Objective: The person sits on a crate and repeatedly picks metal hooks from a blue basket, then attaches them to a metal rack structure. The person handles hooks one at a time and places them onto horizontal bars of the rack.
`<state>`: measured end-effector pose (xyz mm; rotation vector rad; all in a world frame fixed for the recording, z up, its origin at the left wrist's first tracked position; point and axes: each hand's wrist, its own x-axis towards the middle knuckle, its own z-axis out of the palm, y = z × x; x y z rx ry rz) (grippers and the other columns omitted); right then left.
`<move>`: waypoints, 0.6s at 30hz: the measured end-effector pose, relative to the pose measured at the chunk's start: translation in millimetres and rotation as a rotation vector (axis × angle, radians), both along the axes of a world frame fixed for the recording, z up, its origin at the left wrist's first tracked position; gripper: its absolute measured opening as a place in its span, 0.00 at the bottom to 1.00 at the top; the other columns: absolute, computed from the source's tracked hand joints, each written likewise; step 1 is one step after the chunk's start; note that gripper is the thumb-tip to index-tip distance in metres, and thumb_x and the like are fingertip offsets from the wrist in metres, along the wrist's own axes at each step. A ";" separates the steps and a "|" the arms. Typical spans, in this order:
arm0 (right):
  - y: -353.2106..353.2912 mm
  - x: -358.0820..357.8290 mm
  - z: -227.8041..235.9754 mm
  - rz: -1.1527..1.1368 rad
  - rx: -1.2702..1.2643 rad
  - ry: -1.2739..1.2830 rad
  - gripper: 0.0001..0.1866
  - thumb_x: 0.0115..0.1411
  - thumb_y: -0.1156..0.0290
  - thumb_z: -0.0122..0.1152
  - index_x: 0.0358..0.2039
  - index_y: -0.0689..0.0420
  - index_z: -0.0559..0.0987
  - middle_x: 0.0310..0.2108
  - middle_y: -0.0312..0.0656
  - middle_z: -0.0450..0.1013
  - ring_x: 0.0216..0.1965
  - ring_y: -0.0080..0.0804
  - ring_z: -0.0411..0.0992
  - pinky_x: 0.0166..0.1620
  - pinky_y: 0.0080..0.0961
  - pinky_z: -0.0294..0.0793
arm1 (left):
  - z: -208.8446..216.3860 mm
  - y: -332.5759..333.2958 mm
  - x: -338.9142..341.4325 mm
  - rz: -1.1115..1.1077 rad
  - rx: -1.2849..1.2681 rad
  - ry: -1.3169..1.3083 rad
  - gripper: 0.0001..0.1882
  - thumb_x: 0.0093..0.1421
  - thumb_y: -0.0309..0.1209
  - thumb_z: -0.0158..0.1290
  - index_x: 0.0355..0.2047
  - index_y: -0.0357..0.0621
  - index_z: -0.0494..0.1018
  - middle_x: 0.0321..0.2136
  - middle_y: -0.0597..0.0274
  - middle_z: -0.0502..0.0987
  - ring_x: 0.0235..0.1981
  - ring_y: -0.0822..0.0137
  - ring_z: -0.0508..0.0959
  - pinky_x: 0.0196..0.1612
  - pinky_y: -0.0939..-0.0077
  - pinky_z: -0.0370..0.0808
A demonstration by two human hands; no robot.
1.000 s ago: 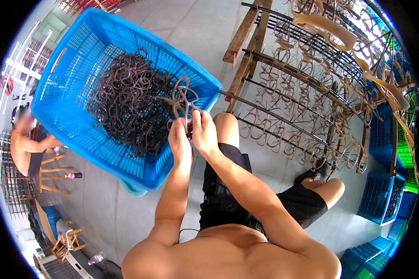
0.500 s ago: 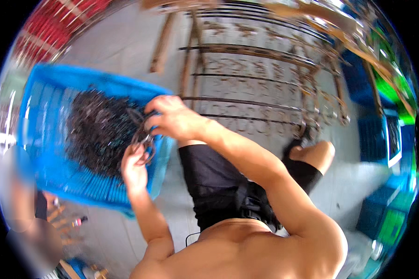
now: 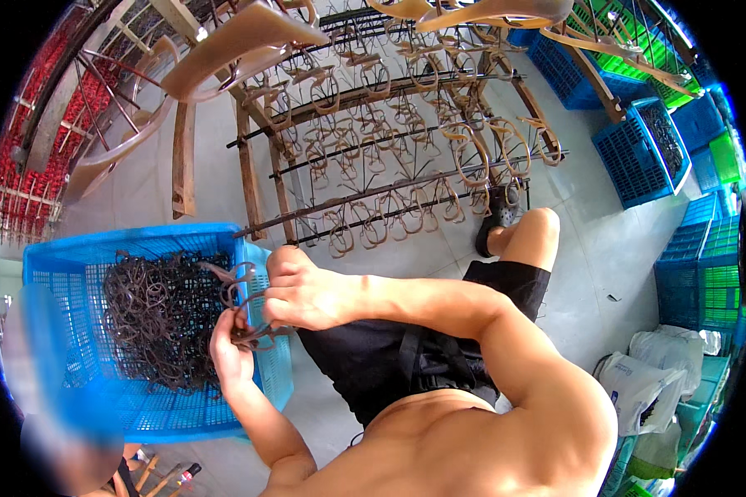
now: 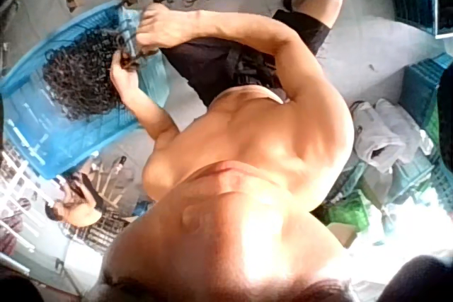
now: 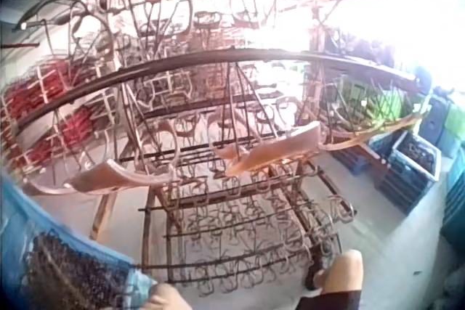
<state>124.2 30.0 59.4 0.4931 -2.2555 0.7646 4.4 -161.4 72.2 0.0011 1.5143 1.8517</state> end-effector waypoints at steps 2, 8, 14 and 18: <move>5.1 17.9 1.6 0.075 -0.127 -0.026 0.10 0.55 0.64 0.54 0.25 0.55 0.67 0.22 0.37 0.67 0.29 0.37 0.68 0.44 0.34 0.65 | 10.7 6.6 4.3 -0.247 -0.045 0.070 0.10 0.63 0.35 0.47 0.31 0.41 0.71 0.24 0.70 0.69 0.27 0.77 0.66 0.30 0.82 0.62; 46.7 71.5 34.3 -0.008 -1.236 0.110 0.07 0.65 0.67 0.45 0.36 0.57 0.64 0.22 0.39 0.66 0.19 0.32 0.66 0.28 0.32 0.73 | -3.4 -4.8 -15.8 -0.247 -0.143 0.476 0.08 0.62 0.32 0.49 0.36 0.40 0.71 0.34 0.68 0.70 0.31 0.77 0.67 0.34 0.84 0.62; 133.7 79.8 -34.0 -0.919 -1.423 0.325 0.08 0.66 0.68 0.43 0.35 0.59 0.66 0.17 0.34 0.61 0.11 0.19 0.60 0.12 0.18 0.63 | -17.4 -31.5 -42.7 0.029 -0.454 0.909 0.10 0.66 0.35 0.43 0.40 0.42 0.69 0.40 0.66 0.68 0.32 0.78 0.69 0.29 0.85 0.67; 143.9 71.9 -36.9 -1.161 -1.350 0.189 0.12 0.64 0.67 0.47 0.31 0.64 0.71 0.18 0.34 0.66 0.13 0.18 0.64 0.17 0.19 0.63 | -40.8 -39.7 -54.7 0.149 -0.308 0.535 0.11 0.65 0.38 0.44 0.38 0.45 0.69 0.37 0.67 0.73 0.31 0.79 0.69 0.28 0.85 0.67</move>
